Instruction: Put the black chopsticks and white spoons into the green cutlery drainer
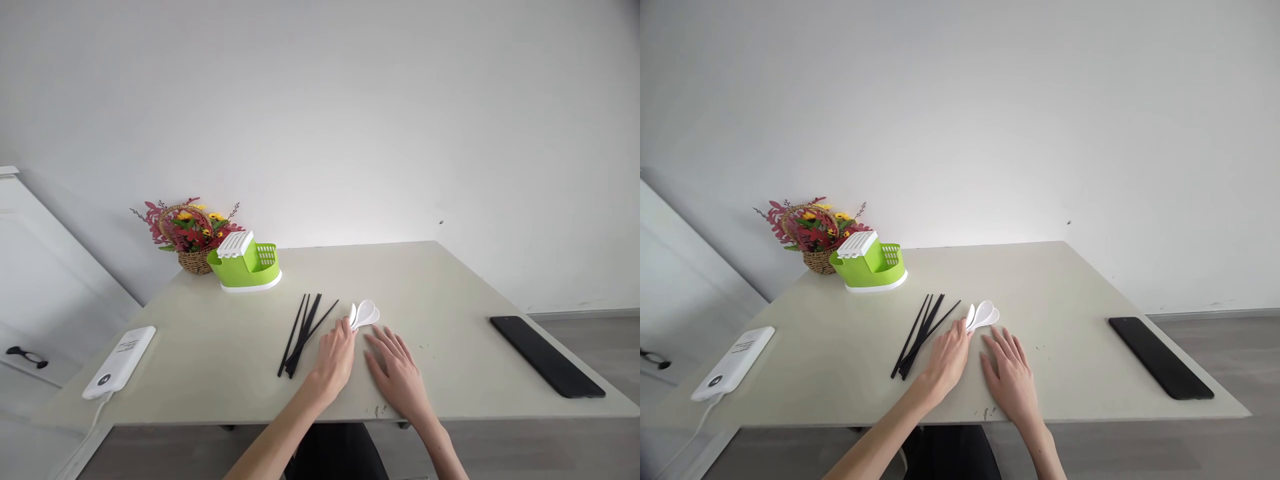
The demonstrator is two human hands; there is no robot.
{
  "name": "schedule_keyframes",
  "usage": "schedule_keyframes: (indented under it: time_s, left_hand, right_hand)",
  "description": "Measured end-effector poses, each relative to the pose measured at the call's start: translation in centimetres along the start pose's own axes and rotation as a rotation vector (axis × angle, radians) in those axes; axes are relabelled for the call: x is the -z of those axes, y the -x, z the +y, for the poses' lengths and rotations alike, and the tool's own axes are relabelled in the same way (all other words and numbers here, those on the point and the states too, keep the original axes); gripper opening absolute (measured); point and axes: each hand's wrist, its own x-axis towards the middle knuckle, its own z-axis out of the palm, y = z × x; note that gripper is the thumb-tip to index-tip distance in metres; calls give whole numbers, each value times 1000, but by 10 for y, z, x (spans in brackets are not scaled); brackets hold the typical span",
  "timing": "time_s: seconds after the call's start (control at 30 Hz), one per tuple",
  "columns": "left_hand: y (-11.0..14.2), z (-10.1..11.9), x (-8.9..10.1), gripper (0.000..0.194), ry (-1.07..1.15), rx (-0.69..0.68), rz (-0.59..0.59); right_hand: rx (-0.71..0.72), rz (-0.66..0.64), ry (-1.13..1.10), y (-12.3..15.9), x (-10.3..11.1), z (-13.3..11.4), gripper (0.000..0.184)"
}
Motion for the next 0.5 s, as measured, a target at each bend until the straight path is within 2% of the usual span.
schedule_keyframes:
  time_s: [0.27,0.5]
  left_hand:
    - [-1,-6,-21,35,60,-54,65]
    - [1,-4,-20,26,36,-50,23]
  right_hand:
    - [7,12,-14,0,1,-1,47]
    - [1,-3,-10,0,1,0,48]
